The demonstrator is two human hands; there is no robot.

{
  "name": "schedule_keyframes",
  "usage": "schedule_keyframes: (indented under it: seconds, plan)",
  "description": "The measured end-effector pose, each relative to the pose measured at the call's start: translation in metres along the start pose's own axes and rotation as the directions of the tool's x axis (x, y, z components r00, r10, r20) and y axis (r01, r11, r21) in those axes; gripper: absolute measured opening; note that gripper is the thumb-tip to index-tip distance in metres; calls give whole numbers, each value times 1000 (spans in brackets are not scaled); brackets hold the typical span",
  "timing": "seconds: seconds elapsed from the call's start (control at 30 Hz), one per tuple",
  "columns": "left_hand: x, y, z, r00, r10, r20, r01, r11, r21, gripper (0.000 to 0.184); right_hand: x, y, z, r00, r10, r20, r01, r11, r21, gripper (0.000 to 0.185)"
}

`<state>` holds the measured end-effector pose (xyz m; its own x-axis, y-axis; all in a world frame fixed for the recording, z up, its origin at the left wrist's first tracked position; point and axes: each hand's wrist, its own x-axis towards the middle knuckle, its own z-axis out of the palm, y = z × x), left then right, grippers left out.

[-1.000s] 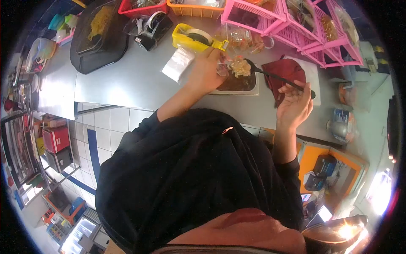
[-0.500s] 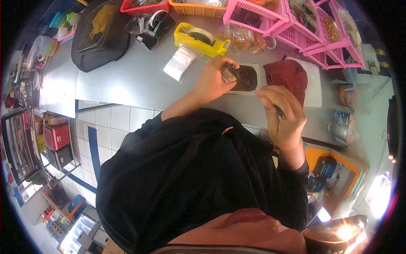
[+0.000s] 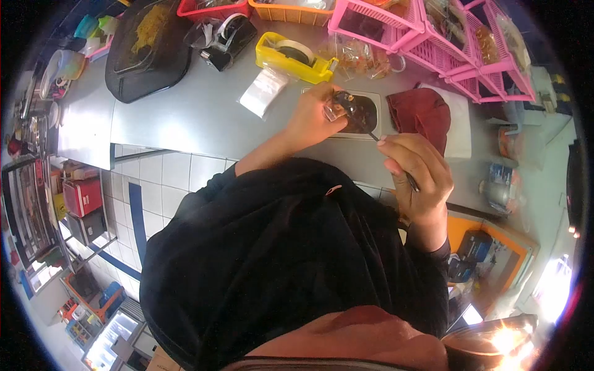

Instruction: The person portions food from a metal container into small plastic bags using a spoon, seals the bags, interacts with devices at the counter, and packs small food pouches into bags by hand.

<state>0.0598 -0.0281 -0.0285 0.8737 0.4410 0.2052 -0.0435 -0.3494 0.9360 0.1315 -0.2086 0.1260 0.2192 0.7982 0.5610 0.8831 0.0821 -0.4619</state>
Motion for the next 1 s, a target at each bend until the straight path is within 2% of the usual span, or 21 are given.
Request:
schedule_keyframes:
  seconds: [0.1, 0.17, 0.2, 0.27, 0.3, 0.37, 0.4, 0.47, 0.6, 0.63, 0.67, 0.7, 0.77, 0.87, 0.93, 1.0]
  plan:
    - [0, 4, -2, 1000, 8, 13, -7, 999, -40, 44, -2, 1, 1, 1000, 0, -4, 0, 1000, 6, 28]
    - [0, 4, -1, 998, 56, -8, -57, 983, -176, 41, -3, 1, 1, 1000, -3, -8, 3, 1000, 6, 28]
    - [0, 1, 0, 998, 57, -8, -57, 983, -176, 41, -3, 1, 1, 1000, -6, -28, 7, 1000, 22, 29]
    - [0, -9, 3, 994, 104, -41, -103, 994, 23, 38, -3, 1, 0, 999, -9, -46, 11, 999, 37, 29]
    - [0, -7, 3, 994, 103, -41, -102, 994, 23, 38, -3, 0, 0, 999, -18, -29, 19, 999, 46, 29]
    - [1, -1, 1, 992, 128, -18, -129, 985, -113, 38, -1, -2, -1, 1000, -27, -16, 27, 998, 55, 30]
    - [1, 0, 1, 992, 129, -17, -130, 985, -114, 38, 0, -3, -2, 999, -30, -26, 31, 999, 24, 21]
    - [0, 0, 1, 998, 66, -4, -66, 989, -134, 37, 0, -5, -2, 999, -35, -34, 35, 999, -5, 19]
    - [0, -4, 2, 996, 88, -16, -88, 996, -14, 35, -1, -5, -2, 998, -49, -30, 50, 998, 31, 20]
    - [0, -1, 2, 998, 63, -25, -66, 990, -124, 34, -2, -4, -3, 998, -50, -30, 51, 997, 50, 28]
    - [-1, 1, 2, 999, 38, -30, -44, 972, -231, 33, -2, -3, -4, 998, -51, -30, 52, 997, 51, 28]
    - [0, -4, 5, 999, 38, -30, -44, 972, -230, 33, -3, -2, -4, 998, -50, -35, 51, 998, 41, 28]
    - [1, -17, 13, 984, 135, -119, -158, 964, -213, 33, -4, -2, -4, 998, -50, -39, 51, 998, 29, 27]
    - [0, 0, 2, 996, 79, -33, -84, 978, -191, 33, -5, -4, 0, 997, -50, -53, 55, 994, 90, 25]
    - [-1, 4, 4, 996, 73, -41, -81, 969, -235, 34, -4, -4, -3, 996, -65, -68, 68, 997, 33, 24]
    - [0, 2, 3, 996, 73, -48, -83, 957, -277, 34, -4, -3, -1, 995, -59, -78, 63, 997, 54, 24]
